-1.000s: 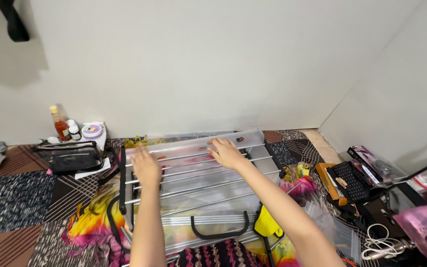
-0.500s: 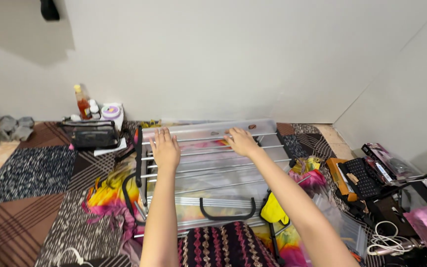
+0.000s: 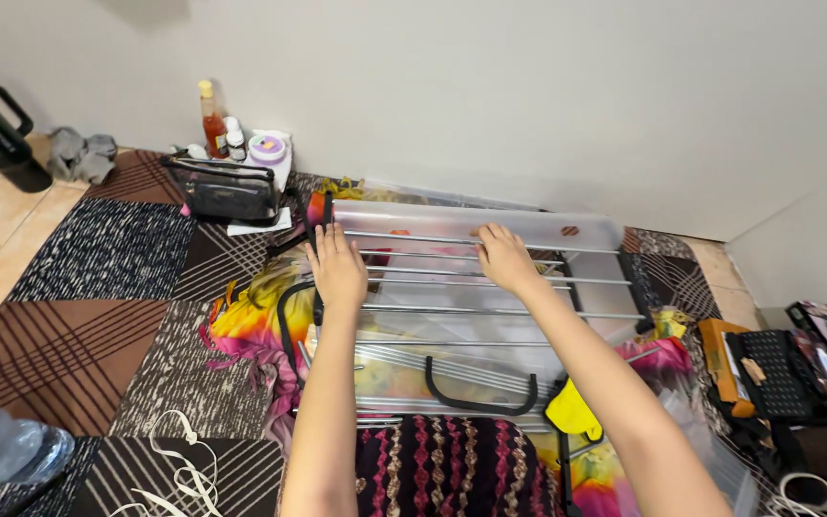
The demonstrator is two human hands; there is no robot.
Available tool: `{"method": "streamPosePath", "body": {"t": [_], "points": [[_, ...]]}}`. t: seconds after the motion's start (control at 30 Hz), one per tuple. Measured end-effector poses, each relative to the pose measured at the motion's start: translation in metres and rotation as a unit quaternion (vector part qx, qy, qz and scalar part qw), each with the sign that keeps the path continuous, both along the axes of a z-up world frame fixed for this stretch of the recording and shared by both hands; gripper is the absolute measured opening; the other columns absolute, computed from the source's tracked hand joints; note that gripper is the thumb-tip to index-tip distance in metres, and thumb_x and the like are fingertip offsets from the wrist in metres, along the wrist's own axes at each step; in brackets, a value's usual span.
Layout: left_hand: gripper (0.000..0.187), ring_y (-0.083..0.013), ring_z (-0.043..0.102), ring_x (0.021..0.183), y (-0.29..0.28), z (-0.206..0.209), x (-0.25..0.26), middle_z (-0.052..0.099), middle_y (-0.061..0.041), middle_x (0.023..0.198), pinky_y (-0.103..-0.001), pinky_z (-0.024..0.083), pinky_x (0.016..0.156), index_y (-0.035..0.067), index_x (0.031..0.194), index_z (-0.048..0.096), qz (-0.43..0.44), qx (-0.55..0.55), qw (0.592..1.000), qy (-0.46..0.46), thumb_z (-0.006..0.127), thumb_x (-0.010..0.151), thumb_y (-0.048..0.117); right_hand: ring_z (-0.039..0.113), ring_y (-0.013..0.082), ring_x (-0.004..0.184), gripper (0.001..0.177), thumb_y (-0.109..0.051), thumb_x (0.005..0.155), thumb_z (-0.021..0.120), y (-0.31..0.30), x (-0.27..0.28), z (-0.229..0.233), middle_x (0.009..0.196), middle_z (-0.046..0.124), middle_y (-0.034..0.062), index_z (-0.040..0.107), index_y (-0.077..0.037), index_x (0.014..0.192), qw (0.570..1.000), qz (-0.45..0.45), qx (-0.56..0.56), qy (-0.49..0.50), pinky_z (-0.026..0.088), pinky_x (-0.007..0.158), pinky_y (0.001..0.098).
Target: The person assembles a metal and plastic storage rack by inserting metal rods into a plastic frame and attaching black plastic feet to the base.
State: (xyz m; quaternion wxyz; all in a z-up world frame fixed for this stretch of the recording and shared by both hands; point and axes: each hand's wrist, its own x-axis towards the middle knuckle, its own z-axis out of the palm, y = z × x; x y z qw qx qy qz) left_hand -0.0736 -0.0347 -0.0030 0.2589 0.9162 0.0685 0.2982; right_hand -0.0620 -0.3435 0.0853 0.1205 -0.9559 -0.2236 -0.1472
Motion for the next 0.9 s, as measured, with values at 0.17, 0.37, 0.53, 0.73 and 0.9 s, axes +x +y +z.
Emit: {"method": "streamPosePath", "body": {"t": [0.17,0.37,0.53,0.73,0.9], "points": [[0.052,-0.0365,0.037,0.148,0.011,-0.012,0.025,0.053,-0.021,0.15,-0.054,0.023,0.123,-0.006,0.147,0.047,0.07,-0.007,0.997,0.01,0.047,0.103,0.021,0.058,0.032,0.12,0.024,-0.017,0.097,0.059,0.063,0.018,0.012,0.123,0.063,0.0103,0.063,-0.009,0.119,0.999,0.039,0.014,-0.033,0.046,0.096,0.0473],[0.049,-0.0349,0.04,0.146,0.018,-0.021,0.04,0.053,-0.019,0.148,-0.059,0.029,0.117,-0.005,0.146,0.046,0.082,0.046,0.994,0.052,0.042,0.106,0.023,0.056,0.0317,0.124,0.046,-0.015,0.086,0.067,0.117,0.049,0.009,0.128,0.061,0.0128,0.06,-0.008,0.131,0.986,0.111,-0.056,-0.114,0.043,0.105,0.0458],[0.052,-0.0341,0.042,0.143,0.014,-0.012,0.028,0.052,-0.021,0.15,-0.056,0.037,0.108,-0.005,0.148,0.041,0.04,-0.004,0.996,0.074,0.039,0.106,0.025,0.055,0.035,0.121,0.059,-0.026,0.08,0.077,0.126,0.068,-0.014,0.126,0.06,0.0161,0.057,-0.006,0.131,0.987,0.113,-0.059,-0.094,0.042,0.1,0.0486],[0.053,-0.0366,0.054,0.131,0.018,0.003,0.025,0.055,-0.022,0.145,-0.053,0.046,0.102,0.0,0.15,0.041,0.038,-0.098,0.988,0.115,0.041,0.105,0.027,0.062,0.0355,0.107,0.047,-0.023,0.093,0.071,0.127,0.108,-0.027,0.125,0.061,0.0131,0.054,-0.007,0.133,0.997,0.066,-0.035,0.022,0.051,0.091,0.0488],[0.052,-0.0375,0.056,0.129,0.017,0.001,0.019,0.056,-0.024,0.142,-0.052,0.047,0.1,0.0,0.149,0.042,0.038,-0.077,0.992,0.091,0.042,0.105,0.027,0.068,0.035,0.099,0.024,-0.023,0.093,0.07,0.12,0.133,0.011,0.112,0.064,0.013,0.06,-0.01,0.111,0.988,0.117,0.053,-0.087,0.055,0.083,0.0457]]}}
